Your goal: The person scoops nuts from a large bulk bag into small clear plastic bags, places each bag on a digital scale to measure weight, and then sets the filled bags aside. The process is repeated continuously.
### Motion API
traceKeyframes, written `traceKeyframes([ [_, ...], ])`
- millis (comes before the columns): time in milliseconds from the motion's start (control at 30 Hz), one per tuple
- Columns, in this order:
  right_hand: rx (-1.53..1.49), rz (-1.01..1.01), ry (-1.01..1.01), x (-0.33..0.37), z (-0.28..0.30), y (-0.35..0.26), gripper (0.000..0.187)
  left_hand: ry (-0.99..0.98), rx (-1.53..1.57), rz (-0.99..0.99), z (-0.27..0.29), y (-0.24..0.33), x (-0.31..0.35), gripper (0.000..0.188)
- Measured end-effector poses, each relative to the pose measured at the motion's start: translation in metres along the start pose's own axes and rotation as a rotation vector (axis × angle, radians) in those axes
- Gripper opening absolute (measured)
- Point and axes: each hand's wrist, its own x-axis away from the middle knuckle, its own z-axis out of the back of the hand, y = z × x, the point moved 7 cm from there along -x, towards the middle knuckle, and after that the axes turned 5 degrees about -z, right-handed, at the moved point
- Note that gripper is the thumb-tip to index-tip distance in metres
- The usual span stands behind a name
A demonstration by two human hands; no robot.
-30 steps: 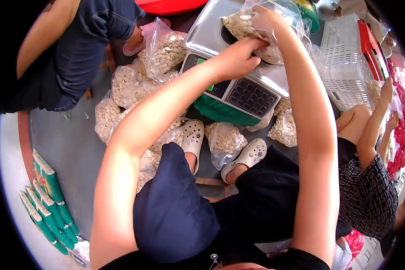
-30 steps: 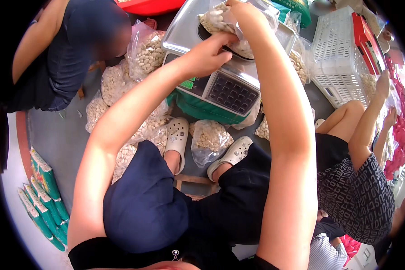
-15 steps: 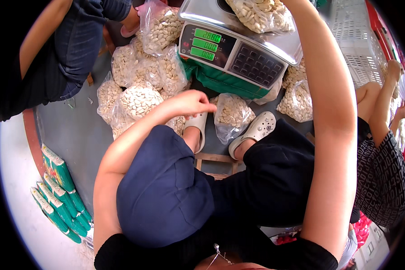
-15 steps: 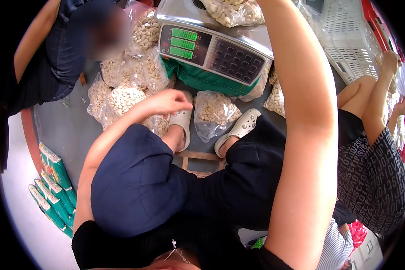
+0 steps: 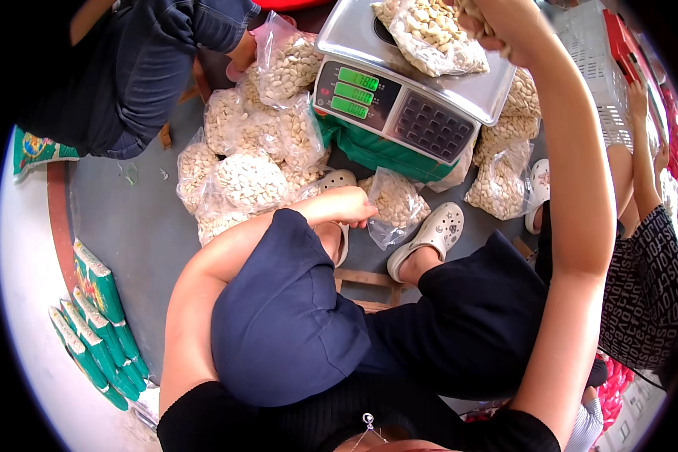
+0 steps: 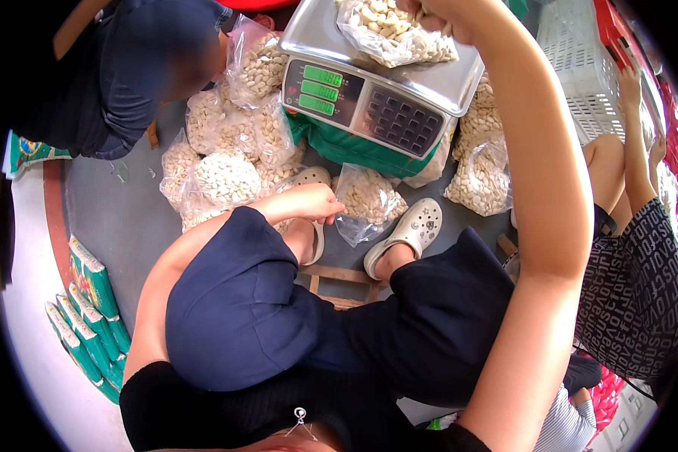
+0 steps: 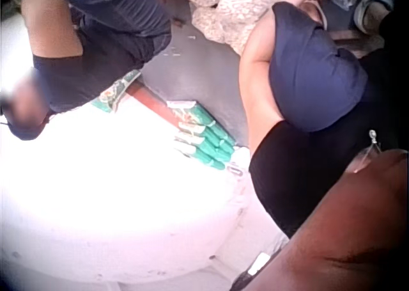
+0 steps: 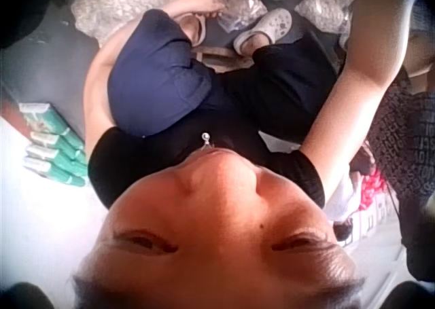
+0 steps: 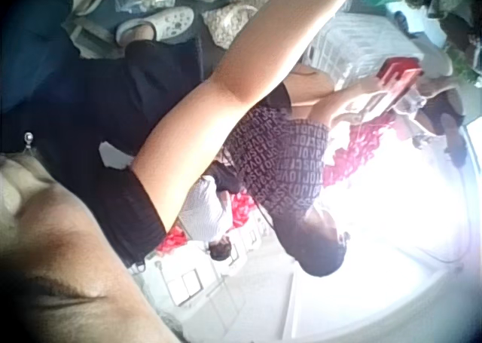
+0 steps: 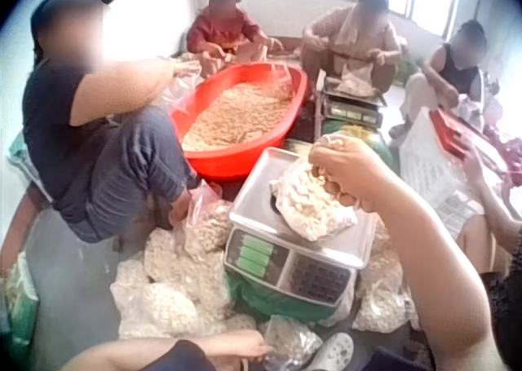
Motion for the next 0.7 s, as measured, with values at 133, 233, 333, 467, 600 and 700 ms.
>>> traceKeyframes([
  [133,0.067,0.024,-0.387,0.045,-0.042,0.039,0.02,0.046,0.097,0.021,0.004,-0.007,0.008,0.043],
  [233,-0.027,-0.209,-0.645,0.078,-0.093,0.095,0.011,0.055,0.18,0.015,0.003,-0.021,0.003,0.04],
  [333,0.011,-0.495,-0.854,0.103,-0.142,0.172,0.011,0.071,0.204,-0.024,0.007,-0.024,0.007,0.038],
  [467,0.131,-0.635,-0.812,0.119,-0.207,0.269,0.02,0.062,0.192,-0.048,0.008,-0.017,0.006,0.036],
  [600,0.237,-0.845,-0.853,0.108,-0.251,0.299,0.029,0.096,0.091,-0.101,0.01,-0.018,0.008,0.034],
  [700,0.358,-0.809,-0.916,0.098,-0.27,0.316,0.031,0.097,0.055,-0.139,0.009,-0.017,0.007,0.033],
])
